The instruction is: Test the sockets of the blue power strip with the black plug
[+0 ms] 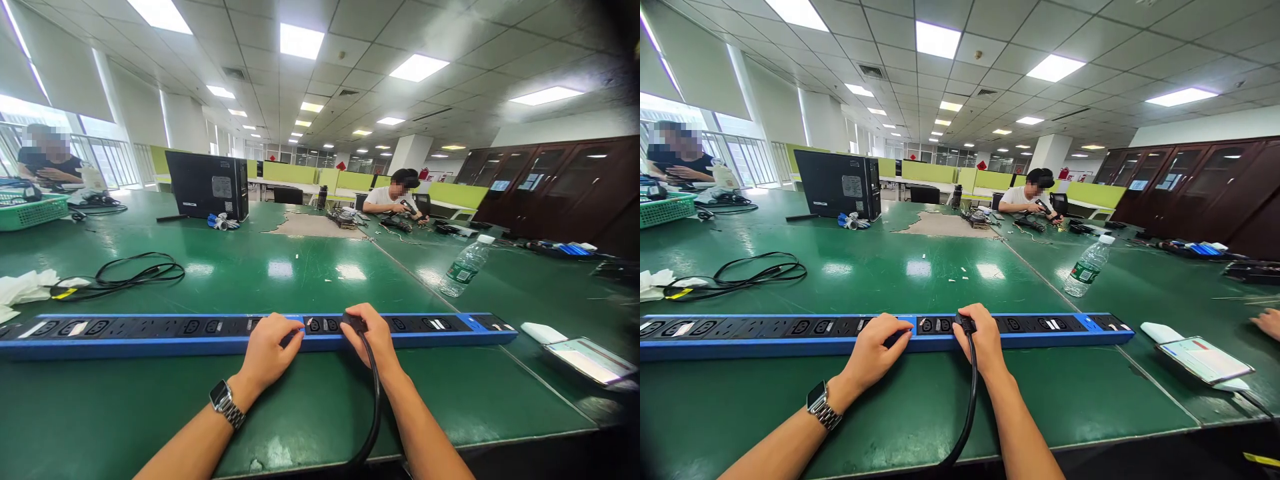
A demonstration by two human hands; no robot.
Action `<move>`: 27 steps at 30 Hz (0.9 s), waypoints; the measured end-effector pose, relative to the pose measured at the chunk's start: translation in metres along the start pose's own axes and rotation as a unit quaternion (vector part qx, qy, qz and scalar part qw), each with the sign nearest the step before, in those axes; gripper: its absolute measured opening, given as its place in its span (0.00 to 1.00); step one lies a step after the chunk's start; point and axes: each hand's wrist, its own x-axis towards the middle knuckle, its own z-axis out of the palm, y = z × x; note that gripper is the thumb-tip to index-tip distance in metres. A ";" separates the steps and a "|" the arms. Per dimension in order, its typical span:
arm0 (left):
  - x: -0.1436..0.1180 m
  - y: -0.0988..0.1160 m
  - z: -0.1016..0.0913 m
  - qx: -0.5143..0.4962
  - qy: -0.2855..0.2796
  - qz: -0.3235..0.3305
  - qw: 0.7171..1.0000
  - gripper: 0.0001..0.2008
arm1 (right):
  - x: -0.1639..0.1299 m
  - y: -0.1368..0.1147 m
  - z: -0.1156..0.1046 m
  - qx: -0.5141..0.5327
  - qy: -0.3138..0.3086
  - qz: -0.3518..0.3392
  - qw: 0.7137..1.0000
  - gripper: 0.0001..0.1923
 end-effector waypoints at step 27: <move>0.000 0.001 0.000 0.000 -0.019 0.003 1.000 0.14 | -0.010 -0.033 0.016 -0.036 0.094 -0.011 0.995 0.15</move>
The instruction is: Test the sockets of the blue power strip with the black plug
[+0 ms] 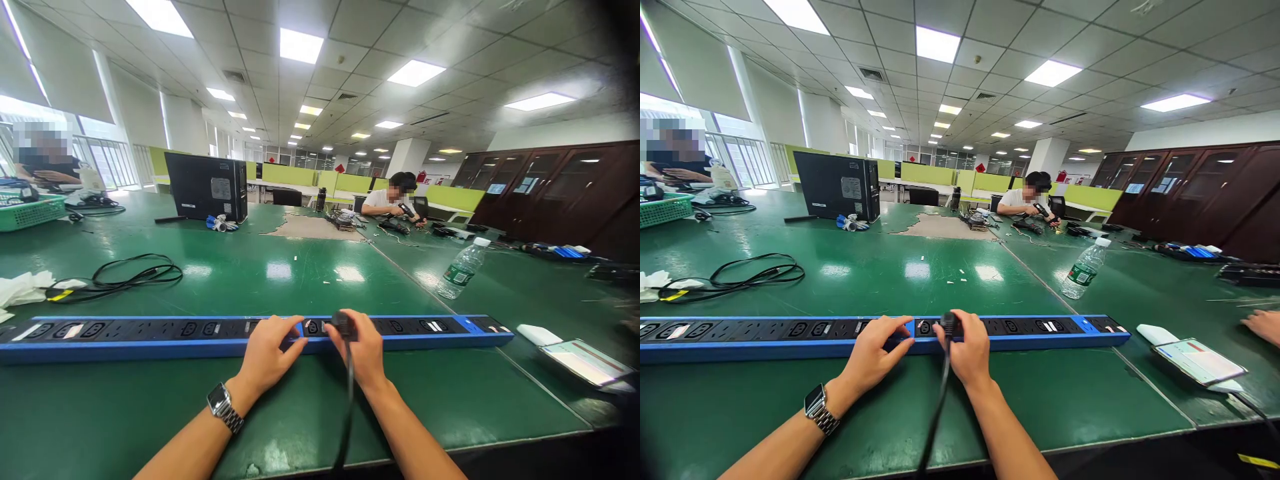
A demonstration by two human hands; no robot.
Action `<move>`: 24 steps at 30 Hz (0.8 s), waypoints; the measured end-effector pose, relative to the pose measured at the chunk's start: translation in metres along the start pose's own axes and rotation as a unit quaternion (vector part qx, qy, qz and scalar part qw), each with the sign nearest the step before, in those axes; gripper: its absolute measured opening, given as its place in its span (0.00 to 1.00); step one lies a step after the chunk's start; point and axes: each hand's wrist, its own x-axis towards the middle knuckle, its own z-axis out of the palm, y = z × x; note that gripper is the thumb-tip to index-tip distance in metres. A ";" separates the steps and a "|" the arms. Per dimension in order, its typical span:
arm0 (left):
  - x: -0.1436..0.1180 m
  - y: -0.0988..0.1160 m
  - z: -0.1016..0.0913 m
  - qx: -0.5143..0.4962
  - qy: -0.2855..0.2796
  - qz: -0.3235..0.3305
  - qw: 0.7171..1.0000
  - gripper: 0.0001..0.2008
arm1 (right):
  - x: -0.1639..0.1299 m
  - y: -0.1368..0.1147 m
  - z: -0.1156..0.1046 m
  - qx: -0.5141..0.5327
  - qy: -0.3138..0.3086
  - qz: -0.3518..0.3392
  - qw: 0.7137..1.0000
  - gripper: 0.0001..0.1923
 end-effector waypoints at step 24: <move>0.003 -0.020 -0.010 0.118 0.107 -0.054 0.986 0.13 | 0.001 -0.018 0.005 0.073 -0.048 -0.055 0.995 0.09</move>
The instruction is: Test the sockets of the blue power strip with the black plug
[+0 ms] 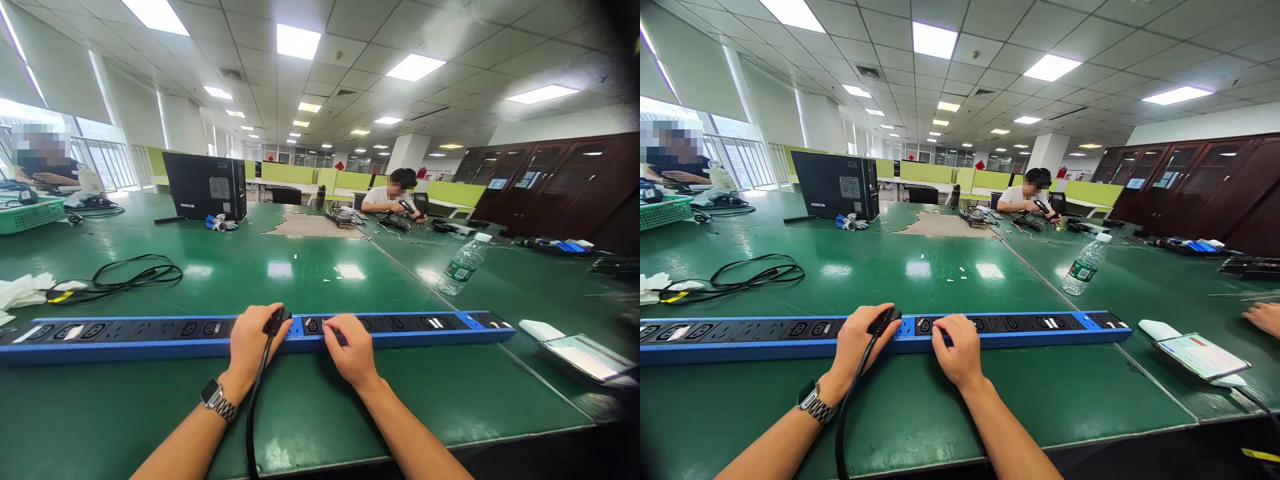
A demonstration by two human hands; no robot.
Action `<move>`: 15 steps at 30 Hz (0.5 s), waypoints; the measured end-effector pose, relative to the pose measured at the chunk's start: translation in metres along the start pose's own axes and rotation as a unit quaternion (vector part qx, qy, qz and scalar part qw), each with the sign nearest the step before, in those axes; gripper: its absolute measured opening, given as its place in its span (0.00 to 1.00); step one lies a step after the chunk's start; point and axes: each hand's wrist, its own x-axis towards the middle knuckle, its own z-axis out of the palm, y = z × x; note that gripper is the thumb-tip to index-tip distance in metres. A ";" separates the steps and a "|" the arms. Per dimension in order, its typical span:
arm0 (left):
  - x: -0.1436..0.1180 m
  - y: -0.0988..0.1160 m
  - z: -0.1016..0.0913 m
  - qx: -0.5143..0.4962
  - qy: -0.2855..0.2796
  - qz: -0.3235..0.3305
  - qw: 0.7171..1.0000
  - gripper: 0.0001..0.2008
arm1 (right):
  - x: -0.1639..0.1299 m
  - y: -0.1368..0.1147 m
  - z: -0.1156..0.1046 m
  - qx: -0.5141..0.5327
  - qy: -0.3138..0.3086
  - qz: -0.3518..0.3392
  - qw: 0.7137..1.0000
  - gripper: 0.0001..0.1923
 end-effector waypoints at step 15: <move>0.006 0.024 0.003 0.068 -0.076 -0.001 0.995 0.08 | -0.001 0.001 0.001 -0.016 -0.002 0.015 1.000 0.09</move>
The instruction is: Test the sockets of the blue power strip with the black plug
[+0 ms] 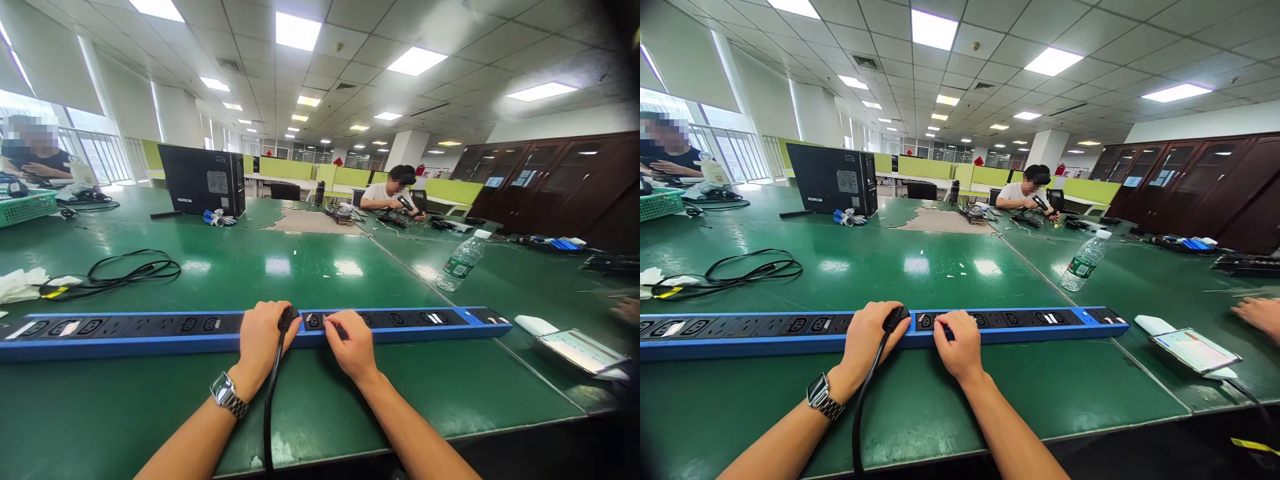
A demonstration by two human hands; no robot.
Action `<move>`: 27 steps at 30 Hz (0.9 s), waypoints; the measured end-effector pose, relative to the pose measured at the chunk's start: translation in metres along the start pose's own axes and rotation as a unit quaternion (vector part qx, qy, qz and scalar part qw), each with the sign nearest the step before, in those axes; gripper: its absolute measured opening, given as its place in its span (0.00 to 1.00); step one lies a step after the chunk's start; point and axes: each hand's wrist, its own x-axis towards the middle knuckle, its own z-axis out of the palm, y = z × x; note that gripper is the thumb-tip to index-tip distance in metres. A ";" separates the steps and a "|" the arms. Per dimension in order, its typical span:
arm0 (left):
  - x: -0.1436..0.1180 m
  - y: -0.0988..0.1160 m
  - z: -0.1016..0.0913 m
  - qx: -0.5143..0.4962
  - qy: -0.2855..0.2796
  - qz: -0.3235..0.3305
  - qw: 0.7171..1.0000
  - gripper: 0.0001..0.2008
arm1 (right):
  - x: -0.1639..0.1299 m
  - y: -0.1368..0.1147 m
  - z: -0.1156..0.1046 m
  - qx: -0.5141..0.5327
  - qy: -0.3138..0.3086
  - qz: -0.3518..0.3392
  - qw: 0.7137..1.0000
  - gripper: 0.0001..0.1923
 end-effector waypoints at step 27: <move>0.005 -0.002 -0.001 -0.023 -0.047 -0.100 0.994 0.14 | -0.002 0.008 0.005 -0.016 0.016 0.008 1.000 0.08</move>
